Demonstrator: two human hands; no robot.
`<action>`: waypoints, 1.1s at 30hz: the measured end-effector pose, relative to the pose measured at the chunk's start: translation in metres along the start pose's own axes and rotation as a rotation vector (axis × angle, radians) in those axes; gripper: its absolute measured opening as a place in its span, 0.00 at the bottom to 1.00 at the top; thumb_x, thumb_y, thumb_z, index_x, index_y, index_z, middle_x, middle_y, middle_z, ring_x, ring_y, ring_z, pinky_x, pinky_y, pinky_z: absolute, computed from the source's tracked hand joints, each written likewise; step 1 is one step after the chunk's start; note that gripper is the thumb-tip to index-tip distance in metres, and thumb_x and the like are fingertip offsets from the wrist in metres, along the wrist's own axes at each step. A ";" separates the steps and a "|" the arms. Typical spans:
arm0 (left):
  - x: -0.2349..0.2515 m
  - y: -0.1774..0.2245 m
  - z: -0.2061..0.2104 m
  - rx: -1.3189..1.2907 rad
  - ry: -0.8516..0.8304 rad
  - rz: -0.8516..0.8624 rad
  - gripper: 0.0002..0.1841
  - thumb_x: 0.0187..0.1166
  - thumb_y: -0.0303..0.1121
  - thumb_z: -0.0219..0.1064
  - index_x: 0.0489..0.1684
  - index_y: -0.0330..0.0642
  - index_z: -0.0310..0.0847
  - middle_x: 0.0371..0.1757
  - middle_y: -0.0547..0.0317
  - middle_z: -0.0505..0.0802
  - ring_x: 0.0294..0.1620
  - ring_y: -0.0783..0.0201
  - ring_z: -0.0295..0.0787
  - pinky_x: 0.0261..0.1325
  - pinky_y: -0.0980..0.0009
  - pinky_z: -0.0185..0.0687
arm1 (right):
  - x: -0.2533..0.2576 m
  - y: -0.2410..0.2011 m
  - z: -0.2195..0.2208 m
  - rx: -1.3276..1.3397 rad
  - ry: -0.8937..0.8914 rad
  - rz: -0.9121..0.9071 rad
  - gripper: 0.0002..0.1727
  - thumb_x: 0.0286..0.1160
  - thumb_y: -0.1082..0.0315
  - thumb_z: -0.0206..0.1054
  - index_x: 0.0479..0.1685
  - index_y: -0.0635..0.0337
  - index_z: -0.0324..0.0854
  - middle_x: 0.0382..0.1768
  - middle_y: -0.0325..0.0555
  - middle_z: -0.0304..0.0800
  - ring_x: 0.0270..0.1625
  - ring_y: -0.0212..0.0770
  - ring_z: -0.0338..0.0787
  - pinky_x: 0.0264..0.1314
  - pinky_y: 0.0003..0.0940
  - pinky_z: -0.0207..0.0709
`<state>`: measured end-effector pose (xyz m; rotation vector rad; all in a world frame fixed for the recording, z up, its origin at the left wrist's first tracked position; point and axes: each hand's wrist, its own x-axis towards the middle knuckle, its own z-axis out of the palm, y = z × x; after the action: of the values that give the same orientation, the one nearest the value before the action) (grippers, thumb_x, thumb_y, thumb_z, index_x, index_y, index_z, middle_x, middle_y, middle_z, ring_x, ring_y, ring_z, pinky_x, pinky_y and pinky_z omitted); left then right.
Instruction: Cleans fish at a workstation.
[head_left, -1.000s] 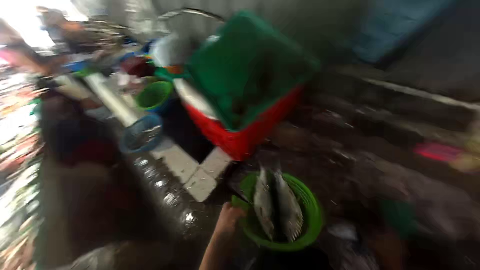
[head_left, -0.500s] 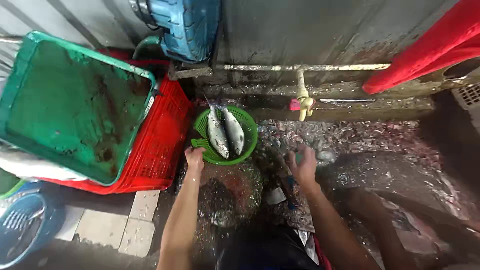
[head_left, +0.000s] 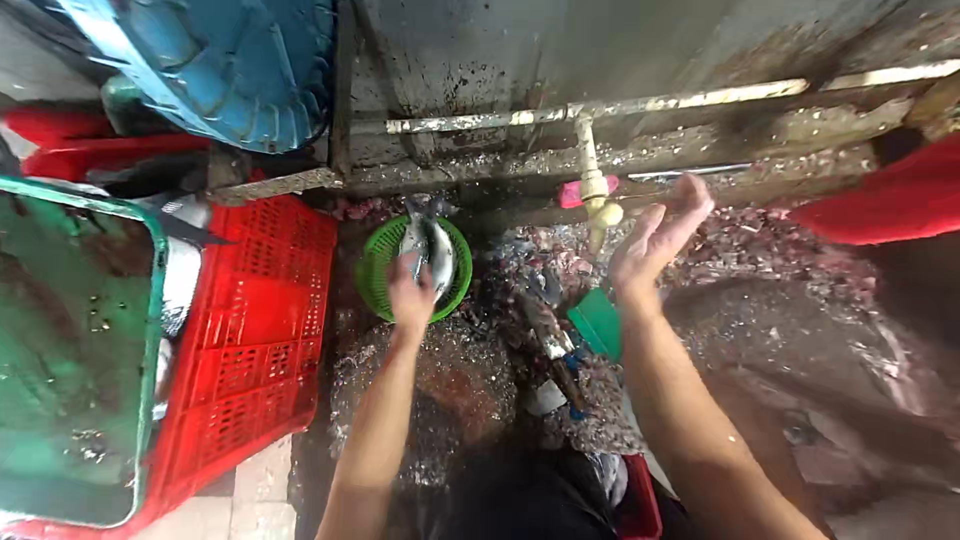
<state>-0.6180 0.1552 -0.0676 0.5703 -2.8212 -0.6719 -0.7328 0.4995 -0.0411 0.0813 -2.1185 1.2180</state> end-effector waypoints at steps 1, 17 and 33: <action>-0.005 0.013 0.018 -0.013 -0.087 0.028 0.23 0.86 0.44 0.63 0.73 0.42 0.79 0.67 0.43 0.90 0.67 0.44 0.88 0.69 0.43 0.85 | -0.021 0.001 0.006 0.139 -0.010 0.148 0.33 0.93 0.55 0.47 0.87 0.72 0.52 0.80 0.59 0.70 0.81 0.43 0.75 0.84 0.39 0.72; -0.041 0.060 0.054 -1.246 -0.388 -0.442 0.30 0.72 0.23 0.75 0.74 0.33 0.69 0.55 0.42 0.93 0.53 0.50 0.93 0.58 0.49 0.91 | -0.151 0.007 0.007 0.620 -0.918 0.834 0.27 0.80 0.63 0.68 0.77 0.61 0.73 0.67 0.52 0.88 0.64 0.46 0.91 0.68 0.47 0.87; -0.029 0.180 0.169 -1.386 -0.925 -0.540 0.26 0.70 0.33 0.76 0.69 0.43 0.78 0.54 0.46 0.93 0.51 0.52 0.93 0.53 0.51 0.91 | -0.104 0.070 -0.068 0.381 -0.906 0.699 0.30 0.58 0.70 0.79 0.68 0.60 0.81 0.51 0.48 0.96 0.51 0.41 0.96 0.60 0.46 0.91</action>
<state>-0.6945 0.3817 -0.1350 0.7614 -1.7643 -3.1315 -0.6436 0.5643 -0.1311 0.0690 -2.7414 2.3269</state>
